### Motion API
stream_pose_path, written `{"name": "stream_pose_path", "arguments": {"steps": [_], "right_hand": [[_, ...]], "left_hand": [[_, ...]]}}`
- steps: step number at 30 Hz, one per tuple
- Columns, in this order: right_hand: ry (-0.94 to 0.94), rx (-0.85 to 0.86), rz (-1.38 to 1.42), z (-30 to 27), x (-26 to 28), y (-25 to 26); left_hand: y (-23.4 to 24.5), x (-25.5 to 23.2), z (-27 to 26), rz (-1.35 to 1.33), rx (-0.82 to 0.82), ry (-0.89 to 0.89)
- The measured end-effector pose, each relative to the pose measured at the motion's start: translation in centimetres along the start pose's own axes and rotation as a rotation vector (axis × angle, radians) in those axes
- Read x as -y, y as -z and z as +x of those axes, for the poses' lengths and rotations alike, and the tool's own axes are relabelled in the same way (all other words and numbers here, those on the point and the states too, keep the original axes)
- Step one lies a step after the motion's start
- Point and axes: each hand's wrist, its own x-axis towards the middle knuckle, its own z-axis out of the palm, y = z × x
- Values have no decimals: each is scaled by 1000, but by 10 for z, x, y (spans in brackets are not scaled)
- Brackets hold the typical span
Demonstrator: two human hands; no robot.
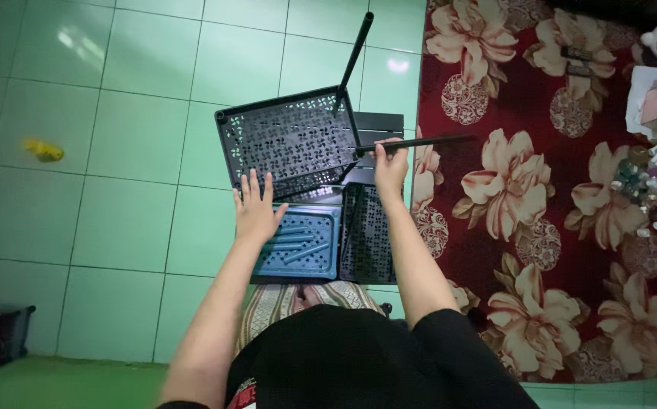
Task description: The person assembles a small black tiered rack on the floor. They align perforated plastic trays, insert black tubular legs into the tray corners, press the tubes to seat them, stack a second tray tier onto the legs, and fit remaining tubes to complete the standing rack.
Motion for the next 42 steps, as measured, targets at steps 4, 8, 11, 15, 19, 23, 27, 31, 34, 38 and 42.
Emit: {"name": "stream_pose_path", "arguments": {"steps": [4, 8, 11, 15, 19, 23, 27, 31, 34, 38, 42], "right_hand": [[47, -4, -277, 0, 23, -9], [148, -1, -473, -9, 45, -12], [233, 25, -518, -8, 55, -14], [288, 89, -707, -7, 58, -15], [294, 150, -655, -3, 64, -19], [285, 194, -662, -8, 70, -22], [226, 171, -644, -14, 69, -26], [258, 179, -600, -13, 63, -22], [313, 175, -628, -9, 56, -20], [223, 118, -627, -14, 44, -28], [185, 14, -587, -22, 29, -39]], "left_hand": [[0, 0, 4, 13, 6, 18], [0, -4, 5, 61, 41, 39], [3, -5, 5, 106, 37, 32], [2, -5, 4, 126, 36, 24], [2, -6, 5, 147, 23, 21], [0, -6, 4, 140, 0, 24], [2, -7, 4, 150, 2, 25], [4, -9, 5, 154, 17, 33], [5, -9, 6, 152, 31, 34], [10, -10, 5, 142, 41, 31], [14, -11, 5, 147, 78, 43]]}}
